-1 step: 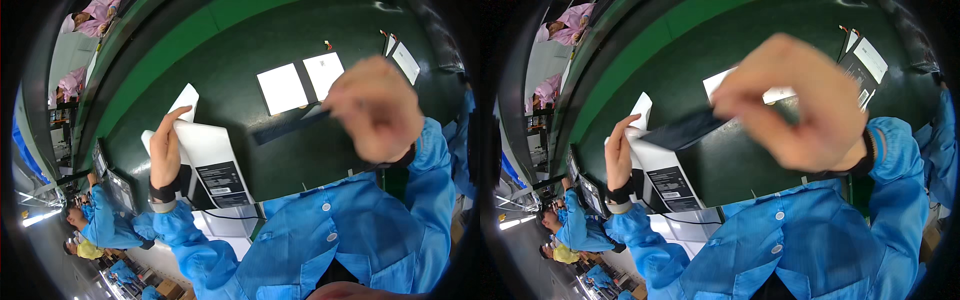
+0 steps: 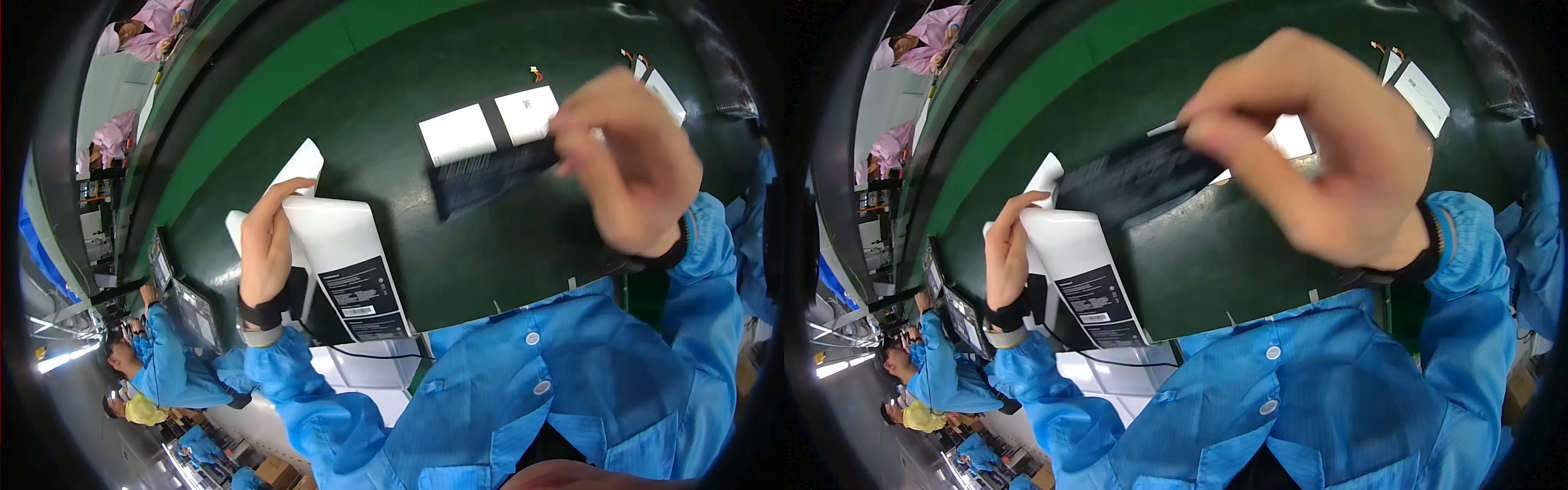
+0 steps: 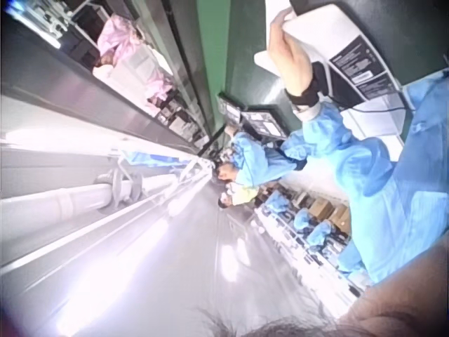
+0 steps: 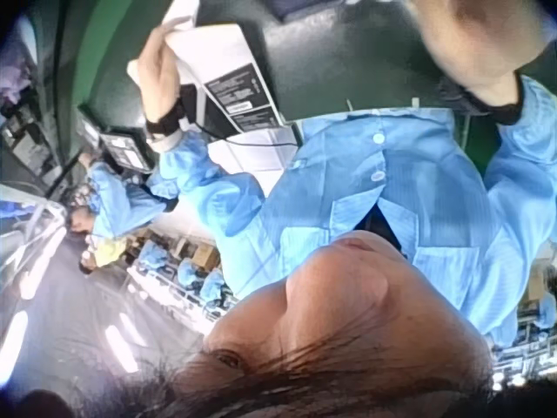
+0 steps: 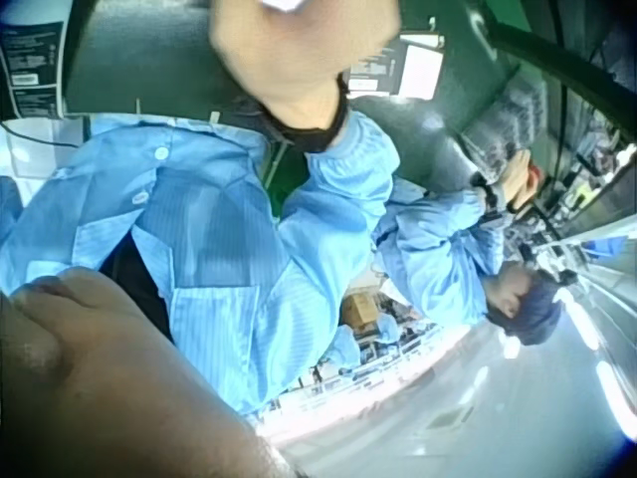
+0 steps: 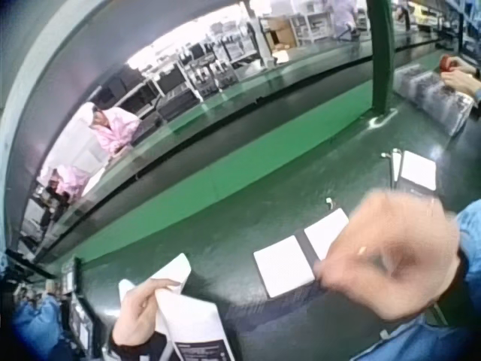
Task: Installing internal batteries and applying protective labeling to tablet devices on an electronics assembly line.
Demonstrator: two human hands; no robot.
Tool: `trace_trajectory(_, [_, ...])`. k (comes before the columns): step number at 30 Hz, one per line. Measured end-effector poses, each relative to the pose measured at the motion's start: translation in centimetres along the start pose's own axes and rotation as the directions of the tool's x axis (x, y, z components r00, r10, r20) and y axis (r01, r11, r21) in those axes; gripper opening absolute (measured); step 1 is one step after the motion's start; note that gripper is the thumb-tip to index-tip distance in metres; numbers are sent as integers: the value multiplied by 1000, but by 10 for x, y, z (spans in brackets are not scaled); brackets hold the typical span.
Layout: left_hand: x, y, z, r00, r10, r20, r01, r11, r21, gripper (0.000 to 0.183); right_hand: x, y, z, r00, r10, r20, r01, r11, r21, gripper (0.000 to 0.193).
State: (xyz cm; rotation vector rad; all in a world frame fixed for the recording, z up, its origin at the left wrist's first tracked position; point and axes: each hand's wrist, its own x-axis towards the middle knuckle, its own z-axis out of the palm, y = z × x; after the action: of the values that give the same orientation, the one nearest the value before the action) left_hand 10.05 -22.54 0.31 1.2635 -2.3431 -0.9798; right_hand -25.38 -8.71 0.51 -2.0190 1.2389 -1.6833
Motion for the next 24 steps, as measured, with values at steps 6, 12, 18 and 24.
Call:
trace_trajectory(6, [53, -12, 7, 990, -12, 144, 28, 994, -106, 36, 20, 38, -17, 690, 662, 292, -723, 649, 237, 12])
trace_trajectory(12, [74, 0, 44, 969, 164, 187, -178, 982, 59, 24, 9, 82, 8, 559, 767, 315, -796, 603, -56, 14])
trace_trajectory(18, [76, 6, 55, 889, 417, 190, -448, 878, 166, 28, 15, 76, 9, 552, 785, 279, -817, 577, -8, 11])
trace_trajectory(24, [64, 13, 71, 707, 645, 290, -707, 646, 288, 52, 26, 76, 14, 376, 861, 341, -926, 366, 97, 10])
